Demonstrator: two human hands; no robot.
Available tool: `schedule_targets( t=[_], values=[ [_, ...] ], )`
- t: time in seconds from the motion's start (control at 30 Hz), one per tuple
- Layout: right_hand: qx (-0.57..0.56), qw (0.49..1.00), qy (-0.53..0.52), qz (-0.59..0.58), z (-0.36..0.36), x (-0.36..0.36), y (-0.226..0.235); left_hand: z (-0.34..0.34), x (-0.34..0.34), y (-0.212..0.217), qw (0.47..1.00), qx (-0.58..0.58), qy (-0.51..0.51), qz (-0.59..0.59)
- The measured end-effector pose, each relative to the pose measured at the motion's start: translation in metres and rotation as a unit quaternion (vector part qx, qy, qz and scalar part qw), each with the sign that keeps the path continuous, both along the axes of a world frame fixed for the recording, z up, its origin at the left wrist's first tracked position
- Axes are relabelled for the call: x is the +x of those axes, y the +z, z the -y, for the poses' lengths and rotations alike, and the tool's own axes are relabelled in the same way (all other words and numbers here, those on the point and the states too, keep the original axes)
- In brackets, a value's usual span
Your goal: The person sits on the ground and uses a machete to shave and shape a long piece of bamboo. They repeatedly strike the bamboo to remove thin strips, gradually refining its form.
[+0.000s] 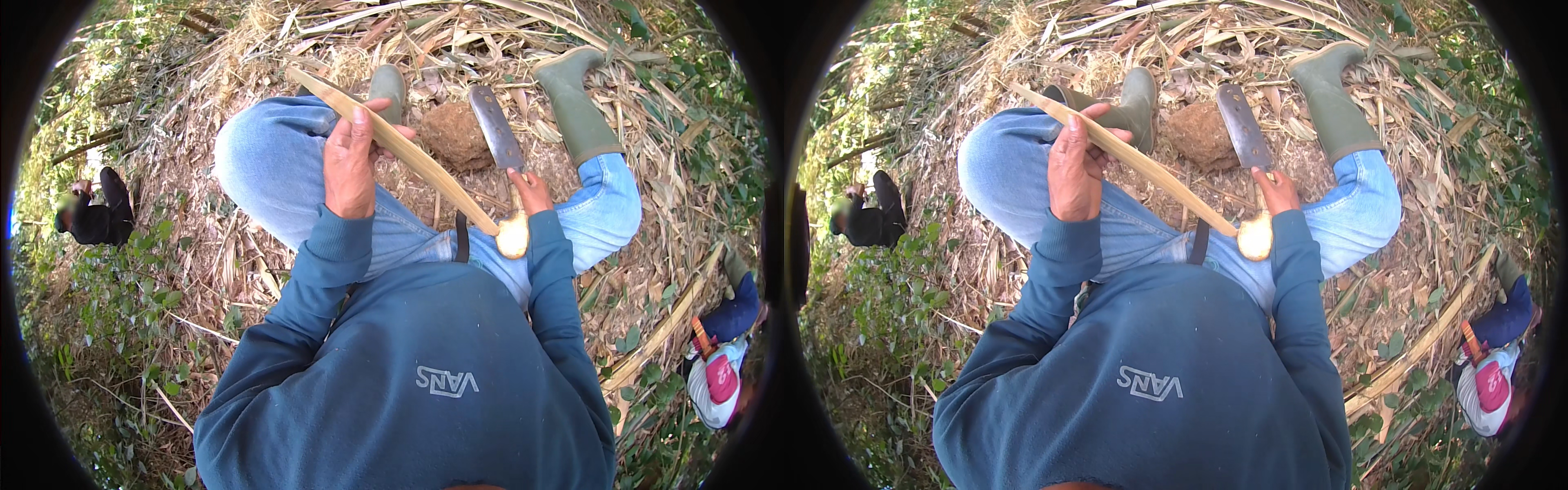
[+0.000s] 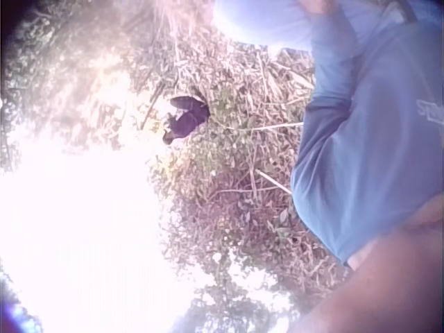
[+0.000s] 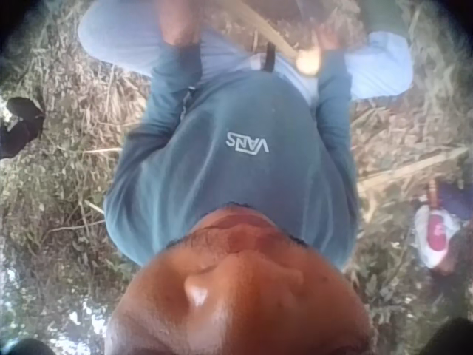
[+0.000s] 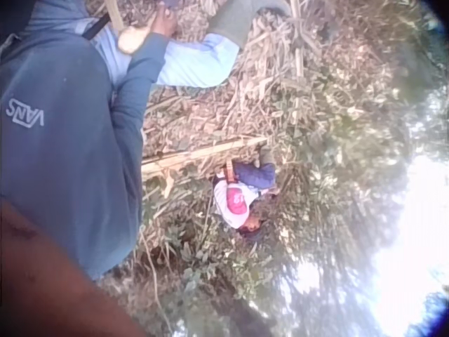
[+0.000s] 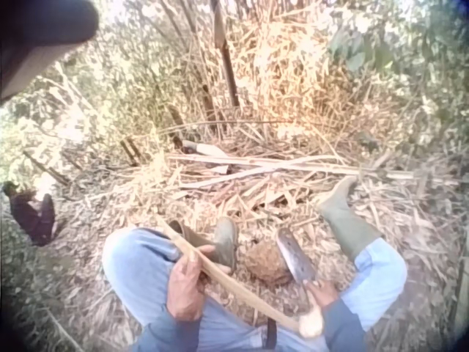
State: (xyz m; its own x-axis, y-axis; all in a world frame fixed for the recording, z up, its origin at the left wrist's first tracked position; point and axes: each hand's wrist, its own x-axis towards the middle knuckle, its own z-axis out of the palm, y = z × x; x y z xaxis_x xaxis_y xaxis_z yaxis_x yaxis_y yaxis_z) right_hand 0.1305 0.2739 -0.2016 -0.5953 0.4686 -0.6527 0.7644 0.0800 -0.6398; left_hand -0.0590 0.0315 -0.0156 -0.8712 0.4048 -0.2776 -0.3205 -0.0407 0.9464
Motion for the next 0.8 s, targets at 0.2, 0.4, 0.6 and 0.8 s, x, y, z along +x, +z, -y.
schedule_targets(
  t=[0.2,0.4,0.6,0.8],
  values=[
    [0.038,0.999,-0.017,-0.015,0.002,0.003,-0.011,0.002,-0.001,-0.002,0.999,0.051,0.006,0.0],
    [0.016,0.997,-0.051,-0.048,0.003,0.008,-0.026,-0.001,-0.008,-0.002,0.966,0.228,0.014,0.117],
    [0.005,0.999,-0.017,-0.043,-0.003,0.009,-0.027,-0.02,0.003,-0.013,0.938,0.278,-0.057,0.201],
    [0.013,0.998,-0.03,-0.049,0.009,-0.001,0.001,-0.05,0.041,-0.018,0.928,0.245,-0.141,0.242]
  ],
)
